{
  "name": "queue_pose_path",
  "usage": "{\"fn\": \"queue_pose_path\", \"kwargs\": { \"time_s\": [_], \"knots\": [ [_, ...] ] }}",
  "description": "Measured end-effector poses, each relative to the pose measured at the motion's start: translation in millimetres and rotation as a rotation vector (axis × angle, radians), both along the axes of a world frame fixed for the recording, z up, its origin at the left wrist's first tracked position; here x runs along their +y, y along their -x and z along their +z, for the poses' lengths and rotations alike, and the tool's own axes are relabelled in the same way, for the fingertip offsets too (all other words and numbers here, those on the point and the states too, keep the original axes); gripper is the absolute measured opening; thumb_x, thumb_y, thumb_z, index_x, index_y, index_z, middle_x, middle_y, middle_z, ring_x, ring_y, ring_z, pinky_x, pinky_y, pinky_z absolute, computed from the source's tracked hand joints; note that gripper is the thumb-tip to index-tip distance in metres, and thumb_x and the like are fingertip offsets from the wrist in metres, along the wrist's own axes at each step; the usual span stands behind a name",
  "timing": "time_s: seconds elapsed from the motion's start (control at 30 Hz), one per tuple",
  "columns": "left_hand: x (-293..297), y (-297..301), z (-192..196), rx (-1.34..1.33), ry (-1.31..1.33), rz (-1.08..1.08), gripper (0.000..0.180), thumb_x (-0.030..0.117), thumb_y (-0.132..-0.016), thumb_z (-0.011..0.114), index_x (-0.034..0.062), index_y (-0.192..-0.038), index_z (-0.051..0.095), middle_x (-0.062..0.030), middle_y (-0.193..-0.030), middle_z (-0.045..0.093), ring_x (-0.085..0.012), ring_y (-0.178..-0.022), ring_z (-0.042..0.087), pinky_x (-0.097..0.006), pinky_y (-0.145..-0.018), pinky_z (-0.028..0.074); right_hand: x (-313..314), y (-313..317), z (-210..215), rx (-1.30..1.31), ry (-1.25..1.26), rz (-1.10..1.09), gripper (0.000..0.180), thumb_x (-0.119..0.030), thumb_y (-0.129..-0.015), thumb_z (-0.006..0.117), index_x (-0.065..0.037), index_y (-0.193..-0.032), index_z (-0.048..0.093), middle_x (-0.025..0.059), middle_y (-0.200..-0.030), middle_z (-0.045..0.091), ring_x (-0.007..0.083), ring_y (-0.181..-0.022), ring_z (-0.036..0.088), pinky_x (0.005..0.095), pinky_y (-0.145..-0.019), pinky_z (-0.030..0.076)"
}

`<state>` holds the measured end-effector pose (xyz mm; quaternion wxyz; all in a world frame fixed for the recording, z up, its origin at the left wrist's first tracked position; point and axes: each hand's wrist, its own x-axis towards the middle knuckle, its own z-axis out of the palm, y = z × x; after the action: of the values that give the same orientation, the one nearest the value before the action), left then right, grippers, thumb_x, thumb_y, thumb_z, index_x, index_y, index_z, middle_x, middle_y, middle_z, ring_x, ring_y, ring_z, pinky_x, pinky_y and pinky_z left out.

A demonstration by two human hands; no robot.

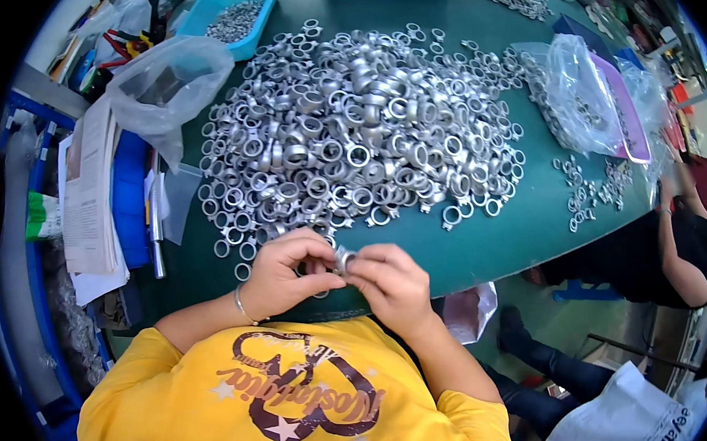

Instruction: The person picks up metal rings from a pile, handles them individually to see different sides, and places them into a plastic bag or moves them to a different pile on the table.

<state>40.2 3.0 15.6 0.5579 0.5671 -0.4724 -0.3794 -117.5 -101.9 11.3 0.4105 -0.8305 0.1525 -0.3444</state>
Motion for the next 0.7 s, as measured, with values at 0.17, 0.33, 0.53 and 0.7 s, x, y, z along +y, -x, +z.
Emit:
{"fn": "queue_pose_path", "kwargs": {
  "time_s": [0.17,0.33,0.53,0.7],
  "knots": [
    [0.6,-1.1,0.0,-0.116,0.053,0.039,0.019,0.0,-0.069,0.074,0.0008,-0.084,0.064,-0.0043,-0.081,0.058,-0.0083,-0.062,0.053,-0.019,-0.055,0.042,3.1,-9.2,-2.0,-0.04,0.008,0.021,0.018,0.006,-0.068,0.068,-0.001,-0.084,0.064,0.0117,-0.09,0.061,0.0224,-0.073,0.061,0.0273,-0.063,0.049],
    [1.5,0.2,-3.3,-0.119,0.074,0.052,0.017,-0.002,-0.069,0.073,0.0,-0.082,0.063,-0.0058,-0.08,0.059,-0.0094,-0.061,0.054,-0.02,-0.054,0.043,4.3,-4.6,-7.3,-0.029,-0.399,0.003,0.014,0.009,-0.08,0.055,0.001,-0.091,0.058,0.0117,-0.093,0.061,0.0163,-0.075,0.061,0.0245,-0.066,0.049],
    [2.1,-3.7,-5.7,-0.193,0.115,0.025,0.015,-0.003,-0.069,0.071,-0.001,-0.081,0.063,-0.007,-0.078,0.058,-0.0112,-0.061,0.055,-0.021,-0.054,0.044,5.8,-7.2,-1.8,0.063,-1.108,0.089,0.028,-0.018,-0.096,0.044,0.003,-0.111,0.053,0.008,-0.088,0.06,0.0114,-0.074,0.06,0.0214,-0.061,0.049],
    [3.2,-3.3,-6.4,-0.208,0.134,0.021,0.014,-0.001,-0.071,0.07,0.0002,-0.083,0.063,-0.0074,-0.079,0.058,-0.0148,-0.064,0.057,-0.023,-0.055,0.046,10.8,-11.8,-6.9,0.064,-1.162,0.182,0.032,-0.026,-0.094,0.048,0.002,-0.106,0.058,0.005,-0.08,0.06,0.01,-0.067,0.057,0.0214,-0.059,0.048]
  ]
}}
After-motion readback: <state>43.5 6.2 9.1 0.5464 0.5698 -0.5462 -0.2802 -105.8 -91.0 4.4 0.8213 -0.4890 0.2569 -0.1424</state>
